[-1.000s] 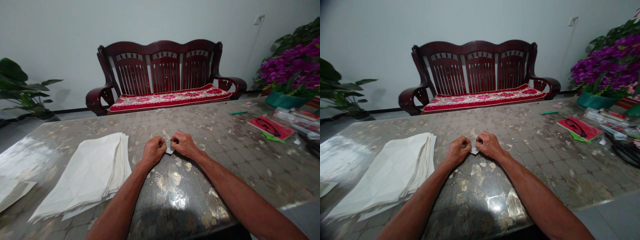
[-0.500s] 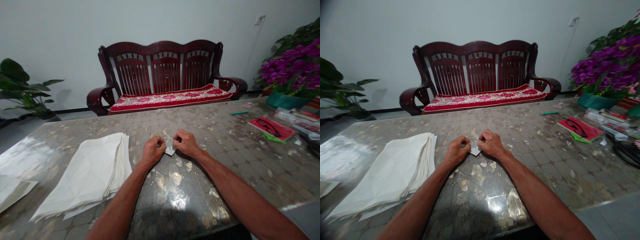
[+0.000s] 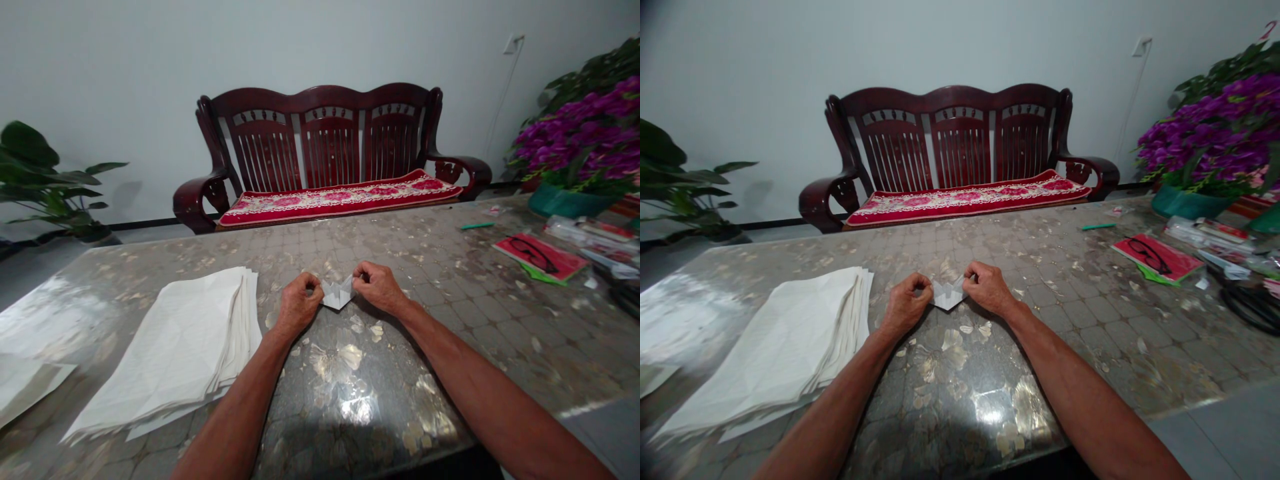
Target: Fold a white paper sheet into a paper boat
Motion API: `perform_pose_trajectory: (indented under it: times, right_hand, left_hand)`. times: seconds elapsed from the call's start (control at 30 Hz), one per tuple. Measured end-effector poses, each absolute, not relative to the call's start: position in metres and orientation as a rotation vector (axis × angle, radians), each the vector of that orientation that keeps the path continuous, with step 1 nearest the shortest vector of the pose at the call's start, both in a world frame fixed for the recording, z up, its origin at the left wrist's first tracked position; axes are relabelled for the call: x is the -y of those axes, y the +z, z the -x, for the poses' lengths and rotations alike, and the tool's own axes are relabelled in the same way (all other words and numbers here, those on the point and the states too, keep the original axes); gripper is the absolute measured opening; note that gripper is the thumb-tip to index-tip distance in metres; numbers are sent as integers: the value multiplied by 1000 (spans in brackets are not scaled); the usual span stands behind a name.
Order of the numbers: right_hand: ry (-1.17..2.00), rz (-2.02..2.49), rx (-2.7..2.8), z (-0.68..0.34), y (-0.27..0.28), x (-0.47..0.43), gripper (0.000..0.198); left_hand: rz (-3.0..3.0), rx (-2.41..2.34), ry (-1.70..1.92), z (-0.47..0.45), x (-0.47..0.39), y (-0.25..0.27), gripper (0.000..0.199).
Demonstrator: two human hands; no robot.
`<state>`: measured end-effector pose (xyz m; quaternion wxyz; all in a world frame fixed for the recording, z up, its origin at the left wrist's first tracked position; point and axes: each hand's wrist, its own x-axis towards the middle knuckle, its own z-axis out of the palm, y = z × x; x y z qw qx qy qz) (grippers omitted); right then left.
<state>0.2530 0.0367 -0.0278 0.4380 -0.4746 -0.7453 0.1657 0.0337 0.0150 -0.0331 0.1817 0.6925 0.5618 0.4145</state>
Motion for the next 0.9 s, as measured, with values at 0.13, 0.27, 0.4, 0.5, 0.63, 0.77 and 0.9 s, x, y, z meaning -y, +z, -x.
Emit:
perform_pose_trajectory:
  times: [0.13, 0.27, 0.4, 0.5, 0.63, 0.77, 0.9]
  right_hand:
    - [494, 1163, 1838, -253, -28, -34, 7]
    - [550, 1144, 1848, -253, -28, -32, 5]
    - [558, 1120, 1874, -253, -30, -32, 10]
    - [558, 1081, 1885, -253, -31, -32, 27]
    - [502, 1008, 1956, -255, -29, -31, 25]
    - [444, 953, 2007, -257, -26, -28, 21]
    - [465, 938, 2028, -257, -24, -27, 19]
  left_hand:
    - [-1950, -1590, 1169, -34, -14, -33, 7]
    - [-1939, -1569, 1172, -35, -13, -33, 4]
    - [-1944, -1539, 1195, -34, -13, -34, 8]
    - [-1971, -1508, 1210, -32, -13, -35, 29]
    - [-2026, -1494, 1177, -29, -11, -35, 26]
    - [-2045, -1521, 1168, -25, -9, -35, 15]
    - [-2085, -1497, 1151, -23, -7, -34, 11]
